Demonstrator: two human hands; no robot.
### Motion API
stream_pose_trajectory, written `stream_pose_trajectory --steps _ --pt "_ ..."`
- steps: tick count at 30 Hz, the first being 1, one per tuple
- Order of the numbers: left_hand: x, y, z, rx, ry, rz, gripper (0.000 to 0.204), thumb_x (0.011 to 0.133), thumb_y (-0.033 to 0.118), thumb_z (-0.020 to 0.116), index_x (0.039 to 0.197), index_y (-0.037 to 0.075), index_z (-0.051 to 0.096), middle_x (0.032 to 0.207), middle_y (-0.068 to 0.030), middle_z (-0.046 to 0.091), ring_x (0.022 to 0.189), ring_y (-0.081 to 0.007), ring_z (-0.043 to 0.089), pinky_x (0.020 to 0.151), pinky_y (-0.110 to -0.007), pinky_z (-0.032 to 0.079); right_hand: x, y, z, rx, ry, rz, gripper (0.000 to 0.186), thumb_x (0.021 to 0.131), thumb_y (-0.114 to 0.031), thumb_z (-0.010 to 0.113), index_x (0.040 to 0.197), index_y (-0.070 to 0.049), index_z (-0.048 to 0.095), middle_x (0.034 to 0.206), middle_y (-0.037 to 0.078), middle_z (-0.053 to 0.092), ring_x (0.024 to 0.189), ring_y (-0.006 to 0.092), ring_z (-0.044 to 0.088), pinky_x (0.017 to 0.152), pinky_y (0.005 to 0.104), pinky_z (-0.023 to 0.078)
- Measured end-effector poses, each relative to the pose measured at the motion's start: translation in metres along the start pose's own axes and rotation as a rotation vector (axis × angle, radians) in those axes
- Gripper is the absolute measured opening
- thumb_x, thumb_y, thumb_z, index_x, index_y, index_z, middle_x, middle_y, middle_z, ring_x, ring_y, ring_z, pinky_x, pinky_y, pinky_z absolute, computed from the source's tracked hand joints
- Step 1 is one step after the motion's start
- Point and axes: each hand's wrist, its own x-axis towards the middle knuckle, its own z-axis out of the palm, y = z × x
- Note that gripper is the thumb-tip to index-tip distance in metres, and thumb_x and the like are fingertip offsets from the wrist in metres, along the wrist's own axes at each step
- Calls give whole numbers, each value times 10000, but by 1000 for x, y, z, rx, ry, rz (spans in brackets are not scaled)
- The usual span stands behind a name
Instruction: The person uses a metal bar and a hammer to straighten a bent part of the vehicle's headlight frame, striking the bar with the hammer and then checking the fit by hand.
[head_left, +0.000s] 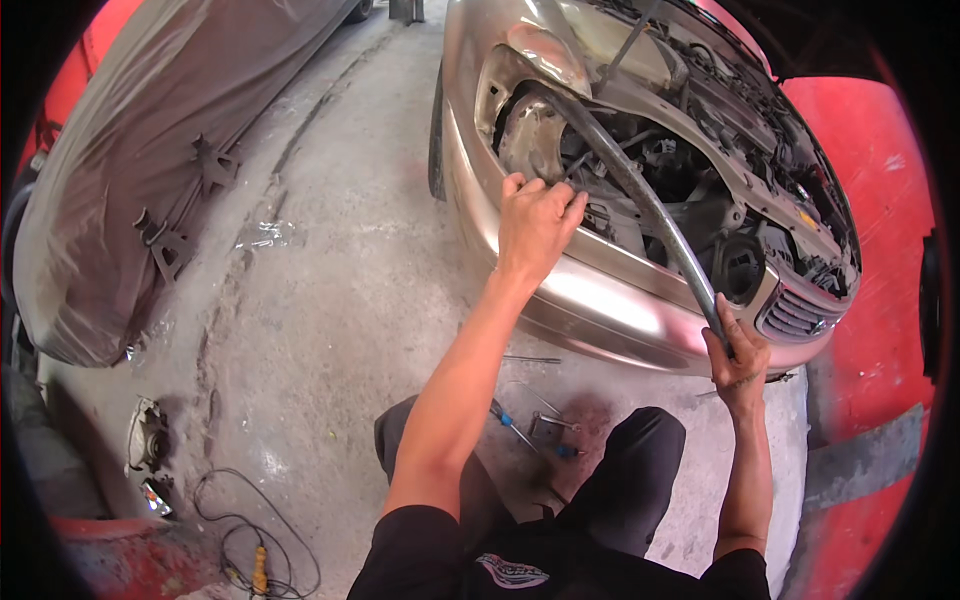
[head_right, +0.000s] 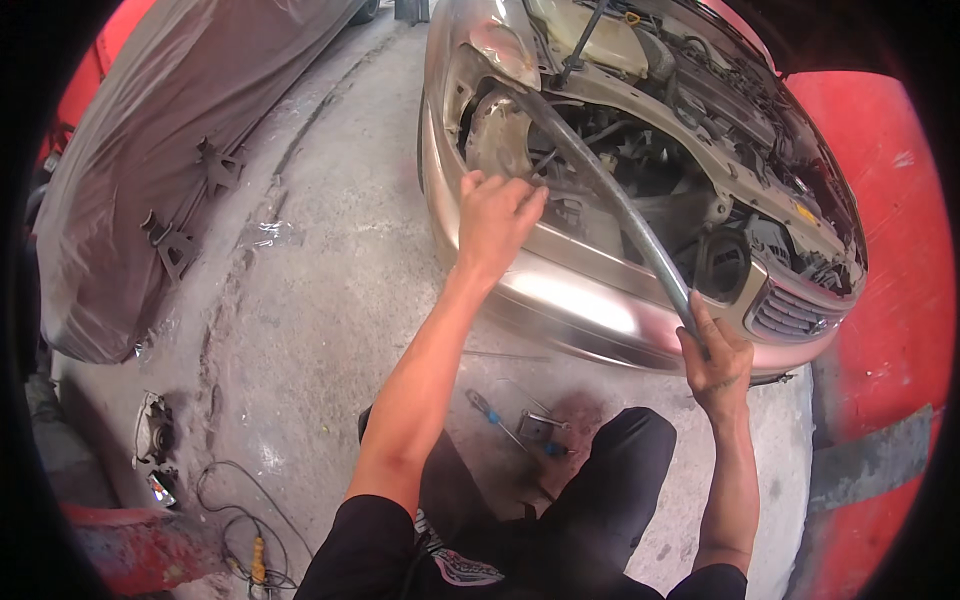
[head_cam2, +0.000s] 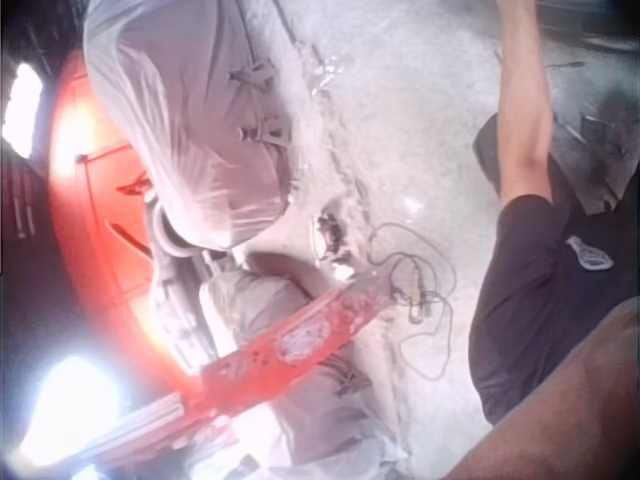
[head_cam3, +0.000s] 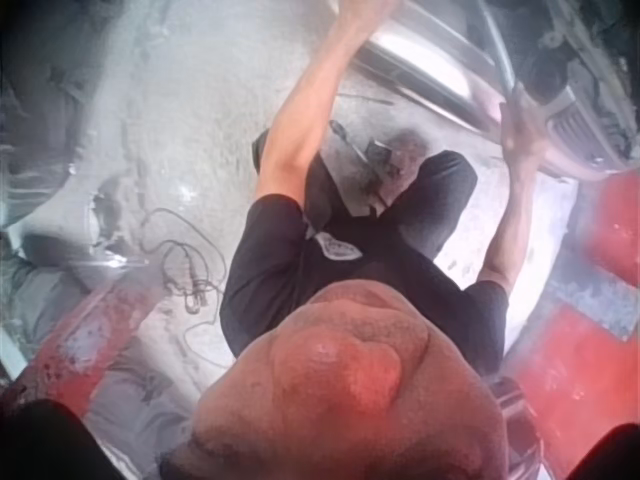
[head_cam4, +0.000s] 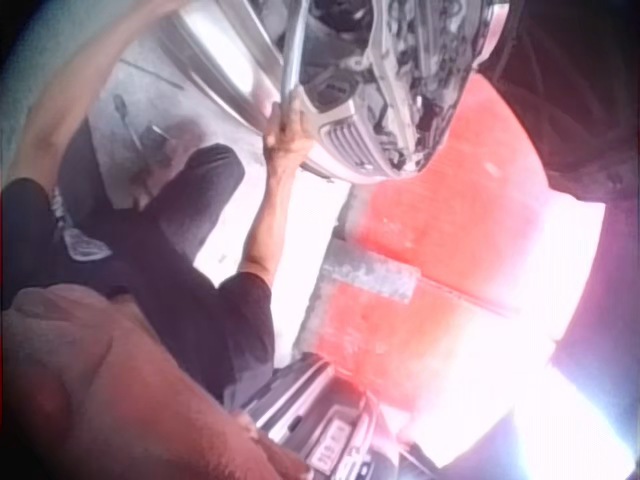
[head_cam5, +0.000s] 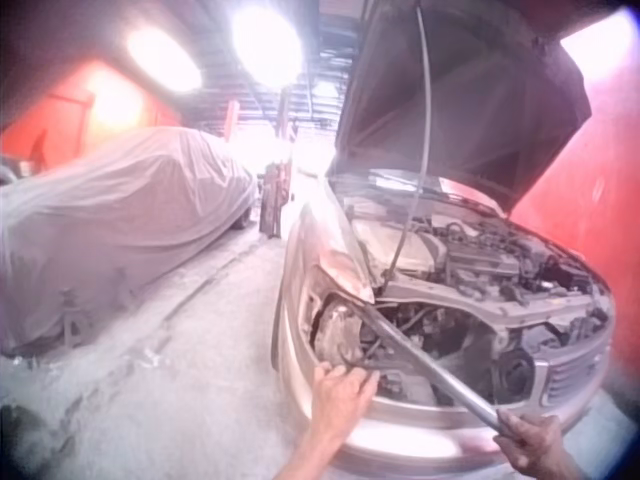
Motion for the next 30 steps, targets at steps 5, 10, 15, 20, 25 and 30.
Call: stream_pose_trajectory --steps 5,10,15,20,25,30 --pt "1 -2 1 12 5 14 250 908 178 780 720 46 681 624 -125 610 683 -301 586 941 -454 441 0 -3 -1 -20 -9 24 583 833 -21 802 1402 -44 680 765 165 642 633 284 611 604 403 485" --pt "2 -7 4 24 69 68 233 904 185 777 732 53 692 639 -124 627 703 -303 614 914 -448 453 -7 -50 -12 4 3 163 559 857 -40 782 1407 -78 688 755 167 628 626 284 588 620 405 480" --pt "3 -10 3 46 57 96 234 910 201 768 737 62 693 647 -130 631 709 -307 623 885 -446 457 0 -68 -30 -52 -12 213 536 882 -54 764 1411 -91 686 760 169 623 640 275 578 647 400 481" --pt "1 -13 0 53 62 95 237 915 209 760 741 64 690 648 -122 634 710 -301 628 887 -442 458 16 -73 -46 -75 -45 202 535 887 -55 759 1415 -88 681 764 169 624 635 264 558 658 379 479" --pt "0 -8 4 57 52 69 237 914 211 762 743 63 689 655 -125 647 712 -308 632 905 -452 457 20 -40 -43 -24 -60 105 524 890 -55 750 1406 -17 667 793 179 652 642 230 551 643 359 473" --pt "0 -13 6 29 40 59 260 933 244 737 756 55 712 671 -136 637 720 -323 619 897 -457 436 17 -33 -35 -42 -117 155 526 893 -69 759 1409 -21 668 828 189 678 667 215 574 665 335 483"
